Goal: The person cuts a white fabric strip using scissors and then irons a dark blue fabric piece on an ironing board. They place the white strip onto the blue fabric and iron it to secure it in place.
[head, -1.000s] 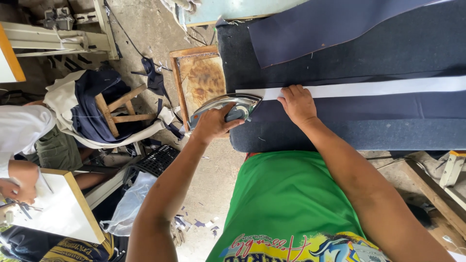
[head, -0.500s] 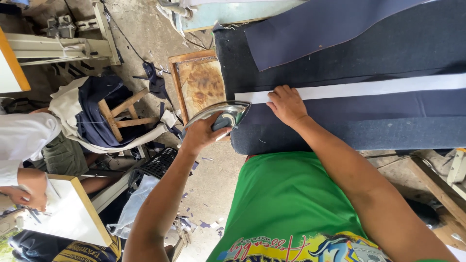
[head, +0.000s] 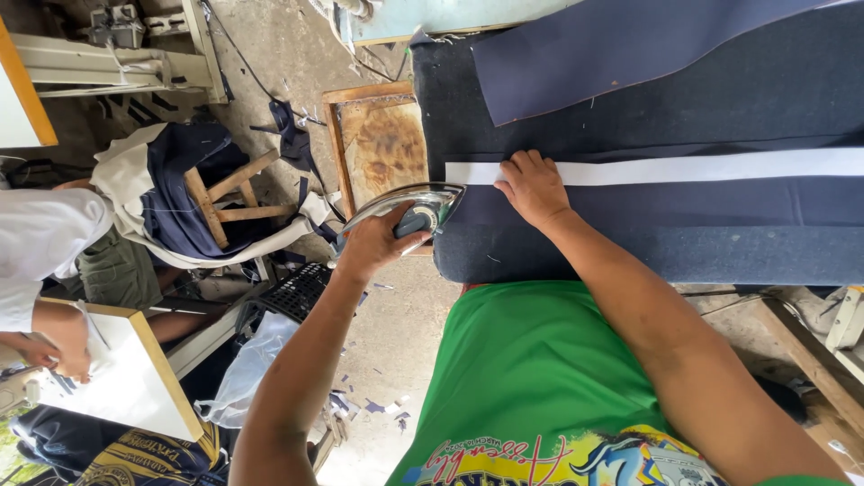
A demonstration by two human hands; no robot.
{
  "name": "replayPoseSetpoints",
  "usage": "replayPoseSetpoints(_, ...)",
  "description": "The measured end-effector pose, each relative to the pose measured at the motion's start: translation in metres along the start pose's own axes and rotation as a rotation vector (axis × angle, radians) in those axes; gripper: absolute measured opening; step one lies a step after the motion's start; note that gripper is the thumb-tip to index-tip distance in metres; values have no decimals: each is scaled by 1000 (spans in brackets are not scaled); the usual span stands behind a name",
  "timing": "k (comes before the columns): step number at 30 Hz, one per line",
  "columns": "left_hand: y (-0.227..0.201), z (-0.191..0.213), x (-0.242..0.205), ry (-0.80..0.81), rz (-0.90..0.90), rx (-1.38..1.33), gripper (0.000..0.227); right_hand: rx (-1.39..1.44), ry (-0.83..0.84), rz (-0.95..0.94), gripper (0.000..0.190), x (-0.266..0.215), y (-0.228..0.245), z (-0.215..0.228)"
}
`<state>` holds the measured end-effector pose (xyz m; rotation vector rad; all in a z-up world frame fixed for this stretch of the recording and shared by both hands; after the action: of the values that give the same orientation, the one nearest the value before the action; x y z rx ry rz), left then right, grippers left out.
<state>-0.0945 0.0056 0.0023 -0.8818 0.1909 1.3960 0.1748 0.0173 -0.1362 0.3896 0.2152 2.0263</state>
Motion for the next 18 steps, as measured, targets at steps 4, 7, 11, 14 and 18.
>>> replayPoseSetpoints(4,-8,4,11,5,-17,13,78,1,-15,-1,29,0,-2,-1)
replayPoseSetpoints(7,-8,3,16,33,-15,1,76,-3,-23,-3,29,0,-1,1)
replayPoseSetpoints(11,-9,5,19,40,-30,29,77,57,-30,16,25,-5,3,9)
replayPoseSetpoints(14,-11,10,17,45,-22,31,77,103,-8,25,19,-14,13,15)
replayPoseSetpoints(18,-14,17,16,51,26,45,78,164,24,15,18,-21,25,15)
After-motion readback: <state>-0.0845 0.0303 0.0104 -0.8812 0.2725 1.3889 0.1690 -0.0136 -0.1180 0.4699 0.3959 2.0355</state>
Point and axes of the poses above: each hand's wrist, its own x-axis towards the middle knuckle, its own z-axis out of the back of the hand, y = z × x, the point moved 7 cm from there along x, towards the middle knuckle, and after that the axes turned 2 degrees about z, right-handed, at the moved point
